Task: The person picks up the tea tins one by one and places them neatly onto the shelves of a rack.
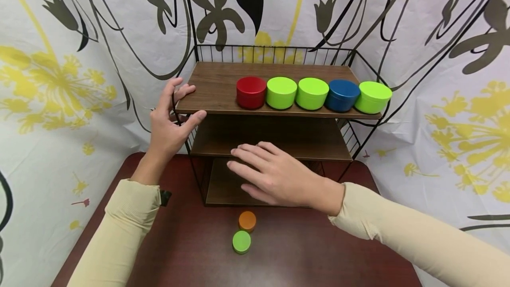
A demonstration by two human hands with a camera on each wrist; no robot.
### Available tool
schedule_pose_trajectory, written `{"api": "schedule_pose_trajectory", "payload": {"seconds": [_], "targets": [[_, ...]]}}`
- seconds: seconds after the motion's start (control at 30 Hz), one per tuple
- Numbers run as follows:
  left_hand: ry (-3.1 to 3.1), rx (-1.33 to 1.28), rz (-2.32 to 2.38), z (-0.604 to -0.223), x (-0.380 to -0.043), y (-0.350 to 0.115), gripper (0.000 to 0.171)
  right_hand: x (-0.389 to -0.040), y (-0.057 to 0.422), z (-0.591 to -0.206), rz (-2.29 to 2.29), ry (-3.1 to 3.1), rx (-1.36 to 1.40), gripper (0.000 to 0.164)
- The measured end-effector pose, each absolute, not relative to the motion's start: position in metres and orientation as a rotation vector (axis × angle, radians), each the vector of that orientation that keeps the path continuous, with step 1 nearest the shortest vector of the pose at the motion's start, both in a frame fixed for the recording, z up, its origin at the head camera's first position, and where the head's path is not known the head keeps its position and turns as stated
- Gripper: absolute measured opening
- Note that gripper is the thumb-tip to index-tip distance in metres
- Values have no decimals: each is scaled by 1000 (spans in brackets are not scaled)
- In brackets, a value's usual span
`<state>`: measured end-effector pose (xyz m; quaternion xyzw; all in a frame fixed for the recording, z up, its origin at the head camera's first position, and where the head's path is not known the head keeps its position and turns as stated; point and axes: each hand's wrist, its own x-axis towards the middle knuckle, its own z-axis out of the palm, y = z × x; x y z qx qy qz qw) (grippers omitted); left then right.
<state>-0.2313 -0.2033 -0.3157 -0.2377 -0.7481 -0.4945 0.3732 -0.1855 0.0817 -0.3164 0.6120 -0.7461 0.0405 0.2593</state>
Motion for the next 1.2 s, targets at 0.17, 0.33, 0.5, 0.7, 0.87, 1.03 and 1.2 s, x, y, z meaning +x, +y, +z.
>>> {"api": "schedule_pose_trajectory", "payload": {"seconds": [0.17,0.33,0.5,0.7,0.87,1.03,1.2], "targets": [[-1915,-605,-1260,-316,-231,-204,77,-183,80,-345,148,-2083,1662,49],[-1914,-608,-1260,-316,-232,-203,79,-180,83,-373,148,-2107,1653,50],[-1914,-601,-1264,-316,-233,-203,79,-178,87,-396,117,-2120,1646,52],[-1912,-593,-1271,-316,-233,-204,79,-176,88,-414,119,-2119,1646,48],[-1917,-592,-1265,-316,-233,-203,79,-172,89,-428,140,-2129,1636,44],[-1919,-606,-1257,-316,-233,-204,79,-168,89,-445,144,-2151,1641,48],[-1915,-609,-1267,-317,-233,-204,79,-160,88,-465,151,-2144,1659,52]]}}
